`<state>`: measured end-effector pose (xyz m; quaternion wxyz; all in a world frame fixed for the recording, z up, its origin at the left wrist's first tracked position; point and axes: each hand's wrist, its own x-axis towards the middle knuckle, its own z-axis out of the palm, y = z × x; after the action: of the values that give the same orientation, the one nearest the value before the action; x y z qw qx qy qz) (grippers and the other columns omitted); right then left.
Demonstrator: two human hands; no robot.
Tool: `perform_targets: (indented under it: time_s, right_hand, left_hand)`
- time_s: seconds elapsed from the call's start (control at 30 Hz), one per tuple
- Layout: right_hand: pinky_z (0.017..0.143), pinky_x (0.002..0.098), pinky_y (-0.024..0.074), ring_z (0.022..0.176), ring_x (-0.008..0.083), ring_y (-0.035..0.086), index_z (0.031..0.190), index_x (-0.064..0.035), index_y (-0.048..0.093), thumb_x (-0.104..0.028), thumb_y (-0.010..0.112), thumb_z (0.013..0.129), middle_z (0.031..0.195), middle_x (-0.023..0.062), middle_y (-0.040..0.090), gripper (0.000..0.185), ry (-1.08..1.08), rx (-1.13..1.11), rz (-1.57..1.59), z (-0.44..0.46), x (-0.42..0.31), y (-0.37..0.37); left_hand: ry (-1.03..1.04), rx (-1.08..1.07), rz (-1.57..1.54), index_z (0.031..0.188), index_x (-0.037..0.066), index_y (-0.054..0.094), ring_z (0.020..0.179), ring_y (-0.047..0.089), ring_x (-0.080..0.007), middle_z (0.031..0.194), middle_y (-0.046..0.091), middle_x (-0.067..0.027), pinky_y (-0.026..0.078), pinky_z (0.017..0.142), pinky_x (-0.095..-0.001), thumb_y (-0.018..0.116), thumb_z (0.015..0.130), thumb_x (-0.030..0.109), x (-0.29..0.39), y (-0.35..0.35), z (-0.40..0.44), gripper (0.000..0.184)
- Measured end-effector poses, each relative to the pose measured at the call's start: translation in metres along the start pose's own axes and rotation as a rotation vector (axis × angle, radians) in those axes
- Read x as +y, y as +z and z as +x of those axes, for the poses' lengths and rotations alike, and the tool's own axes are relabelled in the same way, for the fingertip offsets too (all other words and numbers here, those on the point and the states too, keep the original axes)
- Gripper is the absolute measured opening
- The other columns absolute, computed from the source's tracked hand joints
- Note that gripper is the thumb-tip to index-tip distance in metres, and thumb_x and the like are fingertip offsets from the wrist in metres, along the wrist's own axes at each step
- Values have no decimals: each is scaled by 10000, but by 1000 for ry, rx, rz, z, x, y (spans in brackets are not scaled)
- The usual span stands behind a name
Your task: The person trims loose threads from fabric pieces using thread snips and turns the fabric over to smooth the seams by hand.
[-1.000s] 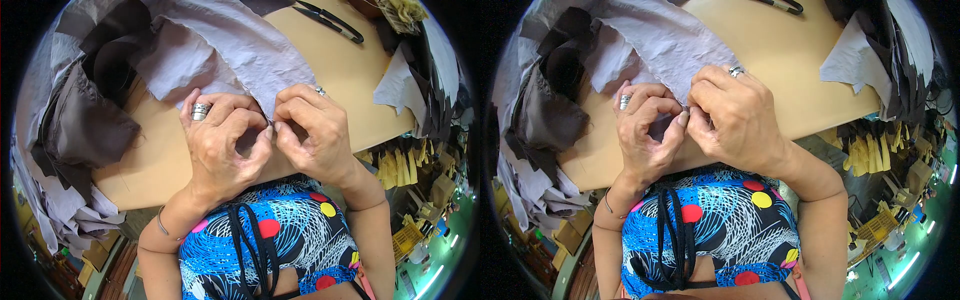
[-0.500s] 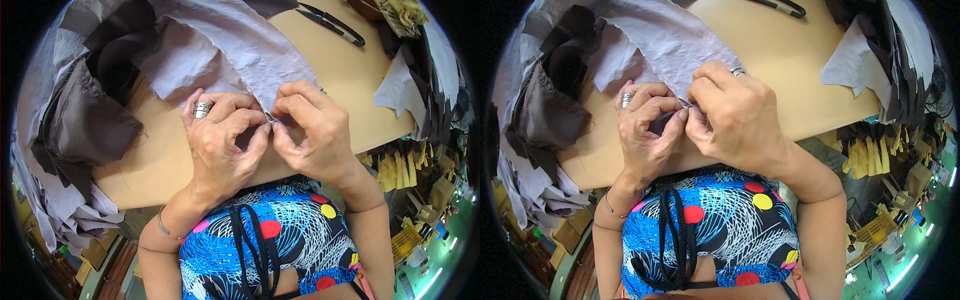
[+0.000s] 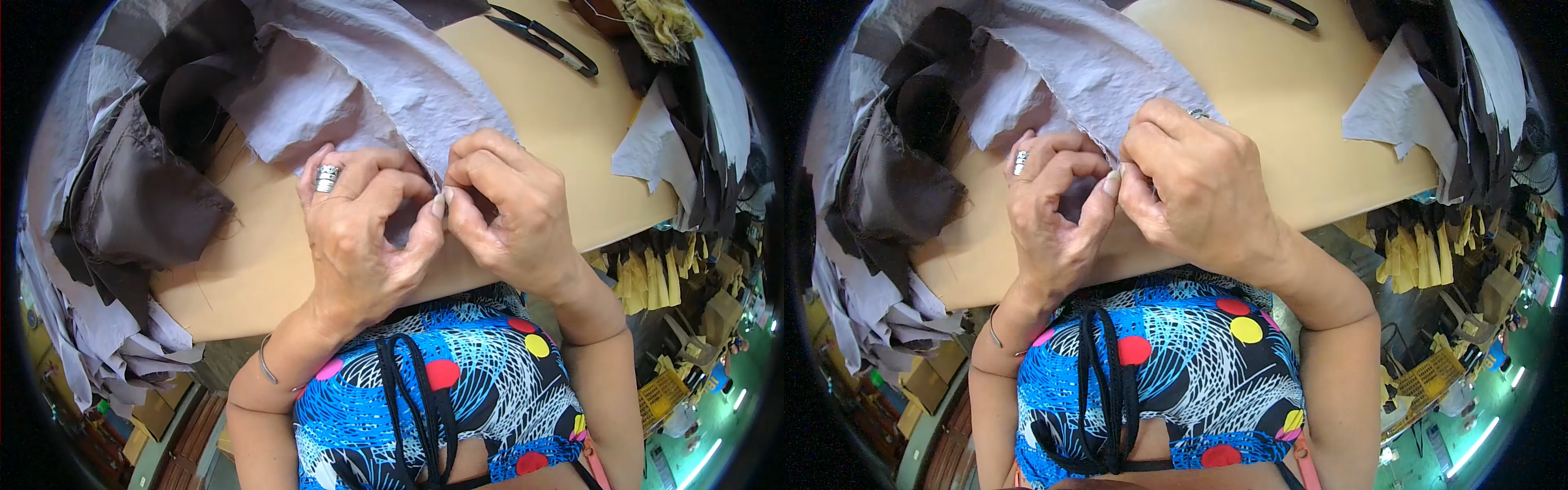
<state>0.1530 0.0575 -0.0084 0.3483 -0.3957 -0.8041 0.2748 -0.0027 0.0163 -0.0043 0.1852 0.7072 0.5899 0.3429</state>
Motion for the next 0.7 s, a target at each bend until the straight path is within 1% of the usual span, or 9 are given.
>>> perform_targets:
  time_s: [0.03,0.13,0.2,0.33,0.43,0.53,0.7]
  right_hand:
    - [540,369,465,579,277,569,710,-39,545,-42,637,662,756,92,559,104,-12,2,7,0,0,0]
    - [544,316,467,610,238,581,739,-1,565,69,620,657,794,104,593,121,-3,-67,1,-1,-3,-4]
    - [539,311,466,609,235,584,747,-3,570,67,623,655,795,104,593,127,12,-63,-41,-1,-3,-4]
    - [534,317,469,606,234,590,754,-7,572,60,623,658,801,102,595,128,28,-60,-79,1,-5,-3]
    - [510,343,471,551,259,573,732,-40,536,-63,644,665,784,90,551,128,-28,-5,-129,3,-5,4]
    - [507,344,476,551,259,582,742,-39,537,-79,647,680,790,92,549,133,-74,-17,-171,6,-4,5]
    - [488,356,483,547,267,594,706,-37,544,-110,656,712,748,97,549,133,-14,-56,-158,9,-3,4]
  left_hand:
    - [-13,18,-9,738,96,615,852,576,-209,839,610,-24,311,936,-410,697,667,98,0,1,1,109]
    - [-23,60,-13,743,88,613,828,578,-209,850,609,-33,326,901,-386,693,674,84,-1,2,3,106]
    - [9,67,10,746,83,613,816,579,-208,858,609,-35,330,885,-378,690,677,72,-3,2,3,104]
    - [-6,41,-15,747,75,617,805,577,-208,858,609,-39,329,884,-378,684,683,54,-3,1,2,95]
    - [-5,32,-21,746,71,620,805,576,-209,857,609,-42,328,883,-376,684,685,54,-4,0,2,90]
    - [-10,20,-29,744,68,620,801,574,-209,854,608,-43,327,884,-372,681,686,53,-4,-1,2,86]
    - [-22,4,-51,740,66,619,790,569,-204,838,606,-40,326,889,-365,676,676,45,-4,-2,1,88]
